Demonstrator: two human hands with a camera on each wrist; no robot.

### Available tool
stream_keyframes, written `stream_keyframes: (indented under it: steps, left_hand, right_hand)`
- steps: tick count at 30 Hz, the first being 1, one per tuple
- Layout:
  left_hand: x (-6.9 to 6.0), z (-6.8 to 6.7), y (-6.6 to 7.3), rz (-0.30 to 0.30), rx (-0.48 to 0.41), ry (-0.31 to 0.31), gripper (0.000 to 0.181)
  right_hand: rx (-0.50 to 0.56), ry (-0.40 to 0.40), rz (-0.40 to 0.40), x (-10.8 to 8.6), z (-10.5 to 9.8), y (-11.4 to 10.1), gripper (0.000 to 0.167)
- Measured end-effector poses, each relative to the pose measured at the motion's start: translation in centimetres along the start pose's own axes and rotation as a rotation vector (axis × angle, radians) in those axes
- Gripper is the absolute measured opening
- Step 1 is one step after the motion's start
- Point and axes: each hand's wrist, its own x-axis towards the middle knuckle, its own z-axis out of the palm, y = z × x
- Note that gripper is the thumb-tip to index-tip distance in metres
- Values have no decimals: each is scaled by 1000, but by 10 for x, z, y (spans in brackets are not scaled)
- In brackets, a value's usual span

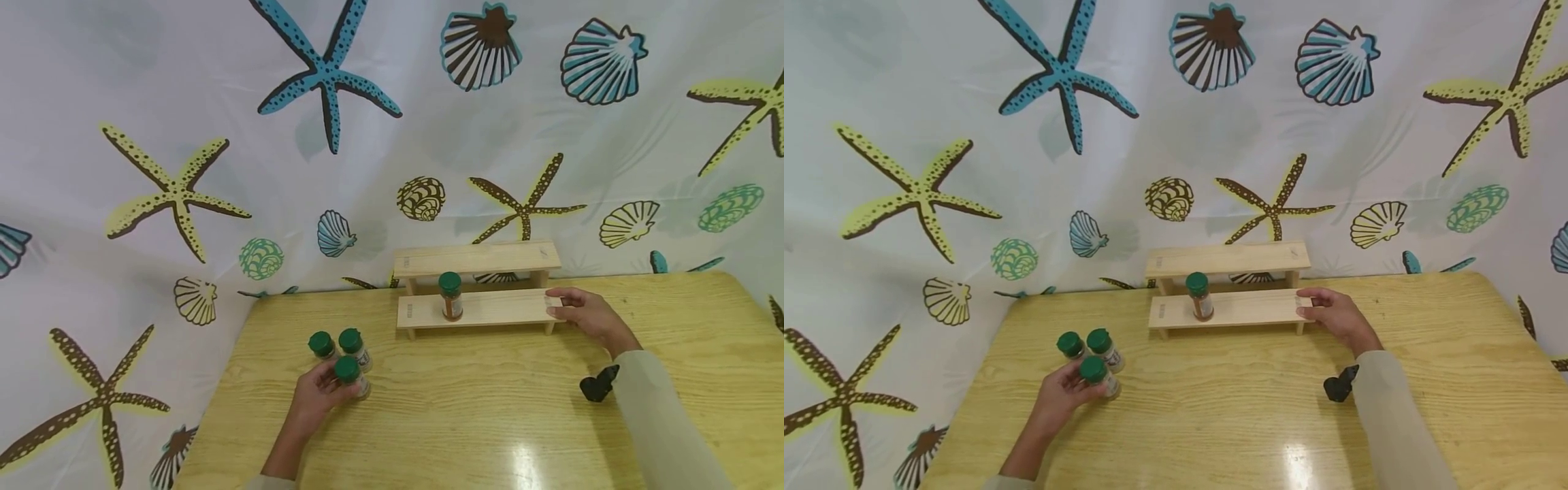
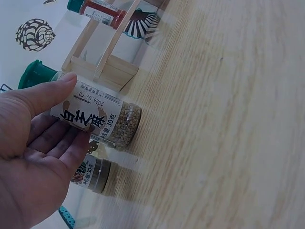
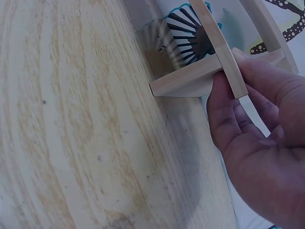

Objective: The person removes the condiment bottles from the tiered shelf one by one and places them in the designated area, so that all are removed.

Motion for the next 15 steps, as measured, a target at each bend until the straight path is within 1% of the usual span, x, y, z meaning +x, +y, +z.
stream_keyframes:
  steps: [5,11,15]
  left_hand:
    - [0,1,0,1,12,5,51]
    - [0,-1,1,2,14,-3,54]
    - [-4,-4,4,1,35,16,59]
  right_hand:
    - [-19,7,0,1,-1,1,63]
    - [-9,1,-9,2,-2,3,62]
    - [-13,9,-8,1,-1,2,62]
